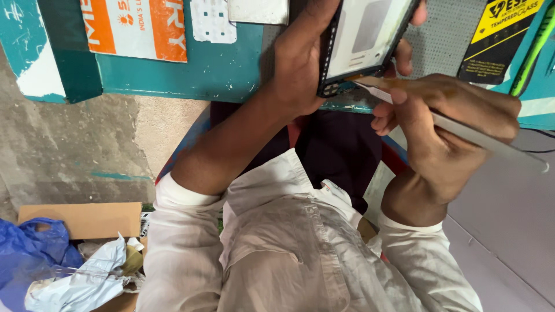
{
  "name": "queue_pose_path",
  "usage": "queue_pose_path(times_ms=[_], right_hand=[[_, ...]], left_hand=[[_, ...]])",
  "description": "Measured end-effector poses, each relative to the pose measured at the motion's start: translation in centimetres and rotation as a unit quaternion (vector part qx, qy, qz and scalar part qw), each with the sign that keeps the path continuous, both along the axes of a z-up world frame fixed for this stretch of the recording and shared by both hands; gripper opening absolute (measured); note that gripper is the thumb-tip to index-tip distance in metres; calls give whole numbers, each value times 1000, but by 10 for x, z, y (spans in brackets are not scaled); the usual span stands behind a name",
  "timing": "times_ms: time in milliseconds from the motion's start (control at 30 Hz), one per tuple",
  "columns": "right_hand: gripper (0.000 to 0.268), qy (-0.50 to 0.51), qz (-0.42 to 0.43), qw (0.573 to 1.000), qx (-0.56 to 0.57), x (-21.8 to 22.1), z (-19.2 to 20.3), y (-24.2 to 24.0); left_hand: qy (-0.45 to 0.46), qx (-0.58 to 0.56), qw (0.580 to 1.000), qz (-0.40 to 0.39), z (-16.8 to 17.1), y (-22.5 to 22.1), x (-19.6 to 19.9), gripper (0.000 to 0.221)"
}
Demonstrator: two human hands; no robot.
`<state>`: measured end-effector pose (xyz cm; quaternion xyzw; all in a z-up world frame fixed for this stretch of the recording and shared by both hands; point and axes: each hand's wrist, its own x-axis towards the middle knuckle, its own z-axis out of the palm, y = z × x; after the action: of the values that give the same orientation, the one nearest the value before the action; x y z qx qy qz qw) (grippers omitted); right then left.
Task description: The person uses a metal prying tool to separate the screen from the smartphone frame, then applies liquid from a bottle into the seam and continues prying to fully detach the display. The device is held and rotated as needed while working at a bench.
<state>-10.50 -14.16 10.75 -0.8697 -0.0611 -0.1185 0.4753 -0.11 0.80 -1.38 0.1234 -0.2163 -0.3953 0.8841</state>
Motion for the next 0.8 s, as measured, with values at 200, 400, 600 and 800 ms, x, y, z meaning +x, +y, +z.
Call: queue_pose_path(times_ms=[200, 400, 600, 800], right_hand=[[5, -44, -20, 999, -13, -12, -23, -2], [32, -74, -32, 997, -13, -19, -38, -1], [30, -70, -17, 997, 1, -17, -41, -4], [12, -57, -19, 998, -8, -8, -40, -2]], left_hand=[[-11, -42, 999, -24, -3, 0, 3, 65], [-23, -33, 999, -5, -3, 0, 2, 65], [-28, -28, 999, 15, -3, -1, 4, 67], [-6, -17, 1000, 17, -4, 3, 4, 70]])
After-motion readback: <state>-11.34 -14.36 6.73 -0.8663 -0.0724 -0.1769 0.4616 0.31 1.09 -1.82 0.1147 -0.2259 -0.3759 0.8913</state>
